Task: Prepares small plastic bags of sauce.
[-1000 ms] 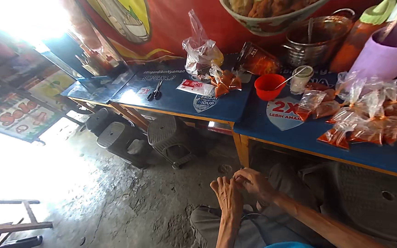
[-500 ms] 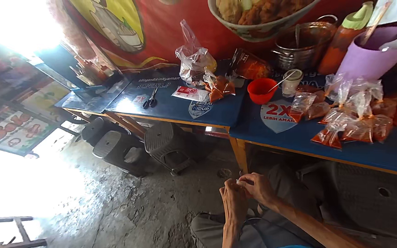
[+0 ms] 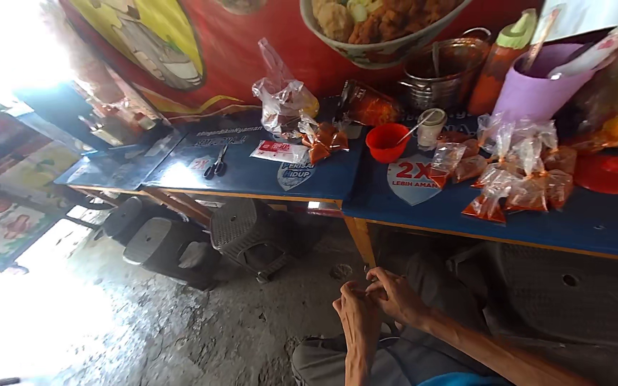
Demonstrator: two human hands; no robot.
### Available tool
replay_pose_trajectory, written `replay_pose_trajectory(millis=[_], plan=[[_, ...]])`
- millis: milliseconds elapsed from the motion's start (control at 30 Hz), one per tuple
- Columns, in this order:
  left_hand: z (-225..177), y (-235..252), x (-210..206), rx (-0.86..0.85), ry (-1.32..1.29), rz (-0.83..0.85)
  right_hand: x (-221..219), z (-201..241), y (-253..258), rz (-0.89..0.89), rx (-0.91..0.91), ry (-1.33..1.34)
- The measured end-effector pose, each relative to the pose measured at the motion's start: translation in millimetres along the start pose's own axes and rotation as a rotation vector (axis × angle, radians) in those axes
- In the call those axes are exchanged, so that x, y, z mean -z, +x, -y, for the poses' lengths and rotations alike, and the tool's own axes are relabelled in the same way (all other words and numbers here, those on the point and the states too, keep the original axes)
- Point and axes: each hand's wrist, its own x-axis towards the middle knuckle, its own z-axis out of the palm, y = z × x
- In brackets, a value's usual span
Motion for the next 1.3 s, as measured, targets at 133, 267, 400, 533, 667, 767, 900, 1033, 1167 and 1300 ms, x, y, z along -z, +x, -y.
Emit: replay_pose_trajectory(millis=[133, 267, 400, 533, 667, 767, 900, 1033, 1167, 1300], plan=[[-9, 0, -1, 0.076, 0.092, 0.014, 1, 0, 3, 0.002, -0.095, 0.115], [-7, -1, -8, 0.094, 0.081, 0.002, -1, 0, 3, -0.03, -0.125, 0.18], [-4, -1, -17, 0.033, 0.098, -0.052, 0, -4, 5, 0.002, -0.185, 0.33], [-2, -1, -17, -0.033, 0.117, -0.104, 6, -10, 11, 0.12, -0.285, 0.596], [8, 2, -14, -0.159, 0.139, -0.181, 16, -8, 18, 0.203, -0.352, 0.759], [18, 2, -12, -0.234, 0.212, -0.273, 14, -1, 18, 0.148, -0.387, 0.735], [17, -5, -10, -0.175, 0.065, -0.248, 11, 1, 17, 0.054, -0.349, 0.619], [17, -1, -13, -0.12, -0.038, -0.261, 11, 1, 15, 0.087, -0.269, 0.52], [15, 6, -13, -0.209, 0.067, -0.322, 18, 14, 11, 0.116, -0.169, 0.236], [7, 11, -3, -0.283, 0.173, -0.366, 12, 25, 3, -0.013, 0.037, -0.102]])
